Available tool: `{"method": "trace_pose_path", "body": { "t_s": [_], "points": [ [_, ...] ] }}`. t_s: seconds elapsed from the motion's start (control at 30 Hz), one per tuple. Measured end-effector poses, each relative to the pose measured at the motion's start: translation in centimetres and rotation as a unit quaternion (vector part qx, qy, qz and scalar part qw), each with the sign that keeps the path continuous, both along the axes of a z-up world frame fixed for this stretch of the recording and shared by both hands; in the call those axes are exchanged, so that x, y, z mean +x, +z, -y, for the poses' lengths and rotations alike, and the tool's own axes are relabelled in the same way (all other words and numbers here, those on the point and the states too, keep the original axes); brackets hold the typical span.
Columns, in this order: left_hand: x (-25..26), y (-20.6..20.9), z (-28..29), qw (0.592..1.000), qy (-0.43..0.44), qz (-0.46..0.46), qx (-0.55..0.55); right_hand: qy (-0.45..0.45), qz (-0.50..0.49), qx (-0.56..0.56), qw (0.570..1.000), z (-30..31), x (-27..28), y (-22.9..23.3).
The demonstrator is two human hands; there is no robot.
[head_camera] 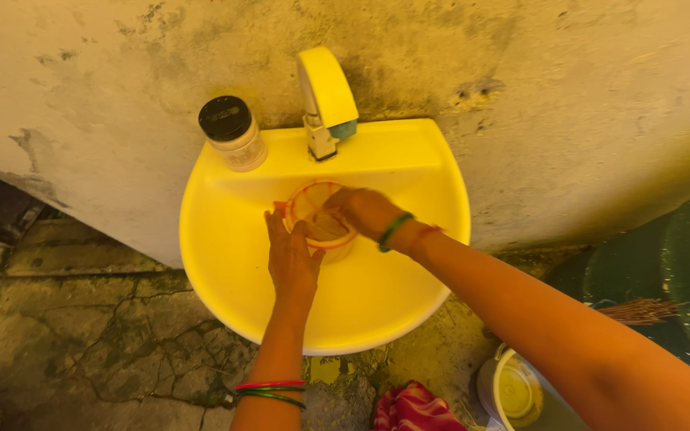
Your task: The person scrubs a yellow sink with a cloth, applies toothpaste to the cloth, and continues scrubbing the sink basin and faucet area. The person then rinses the cloth and places it in the sink.
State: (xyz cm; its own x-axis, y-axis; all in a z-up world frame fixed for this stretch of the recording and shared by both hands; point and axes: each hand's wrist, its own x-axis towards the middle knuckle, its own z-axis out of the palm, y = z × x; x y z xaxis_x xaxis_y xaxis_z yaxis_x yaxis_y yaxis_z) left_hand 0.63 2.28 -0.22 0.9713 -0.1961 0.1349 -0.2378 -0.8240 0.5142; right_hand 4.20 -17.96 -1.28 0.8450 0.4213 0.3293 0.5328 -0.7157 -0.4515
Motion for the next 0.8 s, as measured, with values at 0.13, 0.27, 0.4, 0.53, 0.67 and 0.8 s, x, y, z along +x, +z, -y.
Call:
{"method": "trace_pose_path", "body": {
  "t_s": [0.13,0.27,0.4,0.53,0.67,0.8],
  "points": [
    [-0.9,-0.3,-0.9,0.995,-0.039,0.067,-0.064,0.047,-0.194,-0.226,0.953,-4.6,3.3,-2.3],
    [-1.4,-0.6,-1.1,0.989,-0.058,0.102,-0.095,0.031,-0.315,-0.346,0.883,-6.0,4.6,-4.9],
    [-1.6,-0.7,-1.4,0.987,-0.057,0.121,-0.084,0.038,-0.271,-0.436,0.857,-5.7,5.4,-7.4],
    [-1.4,-0.3,-0.9,0.987,-0.080,0.132,-0.037,0.058,-0.366,-0.277,0.887,-3.1,6.1,-8.3],
    [-0.7,0.4,-1.0,0.988,-0.081,0.133,-0.016,-0.028,-0.409,0.144,0.901,-1.6,6.1,-6.8],
    [-0.1,0.0,-1.1,0.990,-0.076,0.118,-0.034,-0.074,-0.418,0.326,0.844,-1.8,4.3,-5.0]
  ]
}}
